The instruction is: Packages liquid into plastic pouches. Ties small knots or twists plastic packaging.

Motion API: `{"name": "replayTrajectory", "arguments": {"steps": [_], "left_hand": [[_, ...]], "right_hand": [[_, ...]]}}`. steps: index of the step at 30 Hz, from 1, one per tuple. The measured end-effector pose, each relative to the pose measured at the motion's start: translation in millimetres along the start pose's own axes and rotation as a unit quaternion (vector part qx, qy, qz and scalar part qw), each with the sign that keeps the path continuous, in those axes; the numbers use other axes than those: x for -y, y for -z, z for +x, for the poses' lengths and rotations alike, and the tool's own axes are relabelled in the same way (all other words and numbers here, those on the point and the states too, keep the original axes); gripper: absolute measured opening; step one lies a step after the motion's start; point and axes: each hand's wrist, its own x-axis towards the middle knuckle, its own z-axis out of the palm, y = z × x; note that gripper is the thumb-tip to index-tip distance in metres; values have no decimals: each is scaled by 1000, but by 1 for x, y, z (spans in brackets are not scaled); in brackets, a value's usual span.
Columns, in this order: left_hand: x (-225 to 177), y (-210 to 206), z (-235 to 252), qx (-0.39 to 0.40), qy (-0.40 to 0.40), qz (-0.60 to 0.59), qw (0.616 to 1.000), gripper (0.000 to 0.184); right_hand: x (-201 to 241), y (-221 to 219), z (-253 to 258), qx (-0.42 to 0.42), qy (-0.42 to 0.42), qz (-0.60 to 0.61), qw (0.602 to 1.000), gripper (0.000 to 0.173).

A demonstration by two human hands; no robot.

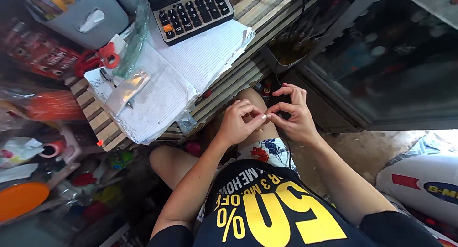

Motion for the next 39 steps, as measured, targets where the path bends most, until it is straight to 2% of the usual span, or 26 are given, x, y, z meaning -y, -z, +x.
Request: {"name": "replayTrajectory", "arguments": {"steps": [2, 4, 6, 9, 11, 15, 17, 20, 22, 25, 27, 31, 35, 39], "left_hand": [[1, -1, 3, 4, 54, -71, 996, 10], [-5, -3, 4, 9, 150, -164, 975, 10], [-11, -6, 2, 6, 241, -238, 941, 13], [-11, -9, -4, -9, 287, -296, 911, 17], [-13, -12, -8, -29, 275, -288, 917, 16], [-15, -17, -14, -48, 243, -248, 937, 12], [-14, -19, -15, -49, 256, -261, 930, 13], [-15, -22, -17, -47, 268, -284, 919, 16], [-14, -22, -17, -52, 267, -267, 925, 17], [-15, -19, -19, -49, 261, -236, 935, 17], [-18, -17, -19, -41, 254, -216, 942, 16], [-19, -13, -17, -18, 224, -147, 963, 12], [-15, -11, -13, -25, 128, -8, 991, 4], [-12, -12, -11, -24, 90, -18, 996, 10]], "right_hand": [[-3, -2, 1, 3, 6, 16, 1000, 15], [-7, -4, 0, -7, 22, 40, 999, 15], [-10, -7, -2, -20, 80, 29, 996, 16], [-6, -9, -2, -35, 169, -59, 983, 14], [4, -10, -5, -44, 141, -101, 984, 14], [19, -14, -7, -36, 50, -75, 995, 15], [19, -17, -9, -20, 16, -12, 1000, 16], [12, -19, -12, 22, -101, 162, 981, 17], [10, -21, -15, 17, -72, 136, 988, 17], [17, -19, -15, -34, 44, -50, 997, 13], [22, -17, -14, -38, 78, -97, 991, 10], [24, -16, -14, -2, 69, -23, 997, 8], [16, -16, -15, 14, 73, 0, 997, 10], [16, -14, -14, 9, 34, 26, 999, 10]]}}
